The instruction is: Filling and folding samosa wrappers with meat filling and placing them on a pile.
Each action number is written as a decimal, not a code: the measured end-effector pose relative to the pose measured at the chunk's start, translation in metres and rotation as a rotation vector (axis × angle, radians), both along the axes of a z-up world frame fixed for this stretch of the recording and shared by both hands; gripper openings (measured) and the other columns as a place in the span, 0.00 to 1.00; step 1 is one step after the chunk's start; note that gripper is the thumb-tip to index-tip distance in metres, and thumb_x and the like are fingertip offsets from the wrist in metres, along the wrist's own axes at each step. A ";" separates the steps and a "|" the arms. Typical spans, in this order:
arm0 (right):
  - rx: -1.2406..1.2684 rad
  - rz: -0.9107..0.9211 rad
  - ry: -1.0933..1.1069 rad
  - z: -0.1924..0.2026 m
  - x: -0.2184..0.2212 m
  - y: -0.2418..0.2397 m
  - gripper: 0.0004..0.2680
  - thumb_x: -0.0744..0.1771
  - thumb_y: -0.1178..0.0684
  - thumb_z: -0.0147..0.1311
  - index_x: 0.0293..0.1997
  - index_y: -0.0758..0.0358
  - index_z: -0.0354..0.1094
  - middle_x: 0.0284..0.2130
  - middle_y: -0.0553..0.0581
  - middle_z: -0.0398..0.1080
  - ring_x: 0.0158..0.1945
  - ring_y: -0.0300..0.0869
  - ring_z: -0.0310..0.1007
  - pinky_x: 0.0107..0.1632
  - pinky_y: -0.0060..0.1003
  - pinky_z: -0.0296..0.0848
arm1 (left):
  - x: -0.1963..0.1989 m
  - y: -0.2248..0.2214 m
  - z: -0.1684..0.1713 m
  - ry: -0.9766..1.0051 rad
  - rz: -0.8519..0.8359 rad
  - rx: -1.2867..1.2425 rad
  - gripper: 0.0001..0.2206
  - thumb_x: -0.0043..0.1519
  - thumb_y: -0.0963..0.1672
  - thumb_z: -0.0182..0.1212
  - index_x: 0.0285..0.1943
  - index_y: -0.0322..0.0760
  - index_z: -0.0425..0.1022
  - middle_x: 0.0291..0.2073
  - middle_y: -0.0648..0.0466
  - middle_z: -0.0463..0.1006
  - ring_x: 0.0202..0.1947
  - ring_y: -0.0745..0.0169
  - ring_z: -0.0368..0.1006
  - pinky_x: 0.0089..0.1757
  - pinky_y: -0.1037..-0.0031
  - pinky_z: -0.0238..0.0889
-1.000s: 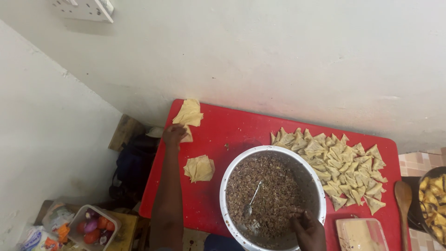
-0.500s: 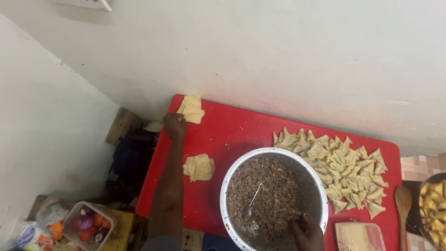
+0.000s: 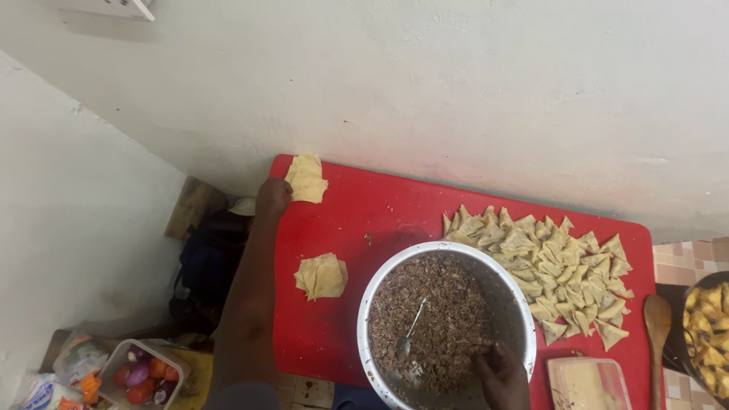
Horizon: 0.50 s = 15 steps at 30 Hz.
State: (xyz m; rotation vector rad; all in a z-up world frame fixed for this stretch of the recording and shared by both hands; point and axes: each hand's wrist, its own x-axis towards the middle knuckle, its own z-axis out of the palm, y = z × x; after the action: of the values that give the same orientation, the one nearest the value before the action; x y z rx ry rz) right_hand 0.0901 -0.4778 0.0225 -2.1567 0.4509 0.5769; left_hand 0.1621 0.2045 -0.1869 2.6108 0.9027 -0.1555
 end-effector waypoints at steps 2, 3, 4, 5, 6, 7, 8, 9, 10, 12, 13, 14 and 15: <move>0.214 -0.005 -0.037 -0.029 0.001 -0.011 0.06 0.67 0.57 0.73 0.35 0.66 0.78 0.30 0.60 0.84 0.36 0.45 0.82 0.43 0.42 0.81 | -0.001 0.001 0.013 -0.002 0.010 -0.096 0.08 0.66 0.41 0.65 0.43 0.36 0.92 0.39 0.45 0.88 0.39 0.44 0.84 0.42 0.56 0.75; 0.215 0.000 -0.037 -0.035 0.003 -0.013 0.06 0.67 0.57 0.73 0.35 0.66 0.78 0.30 0.60 0.84 0.36 0.45 0.82 0.43 0.42 0.81 | 0.001 0.002 0.009 -0.004 0.014 -0.095 0.08 0.66 0.41 0.65 0.43 0.36 0.92 0.39 0.45 0.88 0.39 0.44 0.84 0.42 0.56 0.75; 0.245 0.020 -0.034 -0.042 0.005 -0.015 0.05 0.68 0.58 0.71 0.37 0.68 0.80 0.32 0.62 0.84 0.36 0.47 0.82 0.42 0.42 0.80 | 0.002 0.003 0.005 0.020 -0.152 0.094 0.06 0.67 0.40 0.65 0.47 0.35 0.88 0.45 0.44 0.83 0.47 0.42 0.81 0.42 0.55 0.78; 0.272 0.039 -0.031 -0.047 0.006 -0.018 0.03 0.69 0.60 0.68 0.40 0.70 0.81 0.34 0.64 0.85 0.37 0.49 0.83 0.42 0.43 0.80 | 0.004 0.002 0.000 0.044 -0.319 0.282 0.07 0.68 0.39 0.65 0.52 0.35 0.84 0.51 0.42 0.79 0.54 0.40 0.77 0.43 0.53 0.80; 0.271 0.042 -0.031 -0.044 0.006 -0.015 0.03 0.69 0.60 0.68 0.40 0.70 0.81 0.34 0.64 0.85 0.37 0.49 0.83 0.42 0.43 0.80 | 0.005 -0.001 0.003 0.043 -0.317 0.281 0.07 0.68 0.39 0.65 0.52 0.35 0.84 0.51 0.42 0.79 0.54 0.40 0.77 0.43 0.53 0.80; 0.275 0.021 -0.022 -0.041 0.007 -0.013 0.04 0.69 0.60 0.67 0.42 0.71 0.82 0.39 0.64 0.88 0.38 0.50 0.84 0.44 0.45 0.81 | 0.007 -0.005 0.006 -0.069 -0.287 0.271 0.05 0.67 0.39 0.64 0.50 0.33 0.80 0.51 0.42 0.76 0.52 0.38 0.74 0.39 0.50 0.77; 0.279 0.000 -0.012 -0.037 0.007 -0.010 0.04 0.69 0.61 0.66 0.44 0.73 0.84 0.43 0.65 0.91 0.39 0.52 0.86 0.45 0.46 0.82 | 0.008 -0.010 0.008 -0.180 -0.256 0.260 0.04 0.66 0.38 0.64 0.47 0.31 0.77 0.51 0.42 0.73 0.50 0.36 0.72 0.35 0.46 0.73; 0.277 0.000 -0.011 -0.044 0.007 -0.015 0.04 0.69 0.61 0.66 0.44 0.73 0.84 0.43 0.65 0.91 0.39 0.52 0.86 0.45 0.46 0.82 | 0.013 -0.011 0.004 -0.179 -0.256 0.257 0.04 0.66 0.38 0.64 0.47 0.31 0.77 0.51 0.42 0.73 0.50 0.36 0.72 0.35 0.46 0.73; 0.259 0.023 -0.014 -0.050 0.008 -0.020 0.06 0.70 0.59 0.66 0.45 0.71 0.87 0.38 0.63 0.88 0.38 0.48 0.83 0.44 0.44 0.80 | 0.017 -0.014 0.000 -0.186 -0.123 0.222 0.05 0.68 0.39 0.59 0.49 0.32 0.77 0.52 0.40 0.75 0.50 0.35 0.75 0.38 0.47 0.74; 0.242 0.044 -0.020 -0.041 0.009 -0.016 0.07 0.70 0.57 0.67 0.46 0.70 0.89 0.33 0.61 0.86 0.36 0.44 0.79 0.42 0.41 0.78 | 0.023 -0.020 0.004 -0.195 0.007 0.186 0.08 0.69 0.39 0.53 0.51 0.34 0.78 0.52 0.39 0.77 0.49 0.34 0.78 0.41 0.47 0.76; 0.218 -0.010 -0.004 -0.027 0.008 -0.006 0.04 0.69 0.59 0.69 0.42 0.71 0.86 0.35 0.62 0.86 0.38 0.48 0.82 0.45 0.45 0.81 | 0.024 -0.024 0.011 -0.214 0.133 0.060 0.05 0.68 0.41 0.58 0.45 0.40 0.80 0.45 0.47 0.81 0.44 0.43 0.79 0.36 0.53 0.73; 0.194 -0.065 0.013 -0.012 0.008 0.004 0.04 0.68 0.61 0.72 0.38 0.72 0.82 0.36 0.64 0.86 0.41 0.51 0.85 0.48 0.48 0.84 | 0.026 -0.029 0.018 -0.231 0.259 -0.066 0.05 0.67 0.42 0.62 0.40 0.46 0.83 0.37 0.56 0.85 0.39 0.51 0.81 0.30 0.59 0.70; 0.193 -0.067 0.013 -0.013 0.009 0.003 0.04 0.68 0.61 0.72 0.38 0.72 0.82 0.36 0.64 0.86 0.41 0.51 0.85 0.48 0.48 0.84 | 0.026 -0.036 0.032 -0.230 0.256 -0.067 0.05 0.67 0.42 0.62 0.40 0.46 0.83 0.37 0.56 0.85 0.39 0.51 0.81 0.30 0.59 0.70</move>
State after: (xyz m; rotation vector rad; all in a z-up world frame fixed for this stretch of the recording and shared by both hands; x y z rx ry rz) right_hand 0.0988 -0.4751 0.0096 -1.9483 0.4539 0.5730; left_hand 0.1877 0.1689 -0.1544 2.3646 1.1136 0.1761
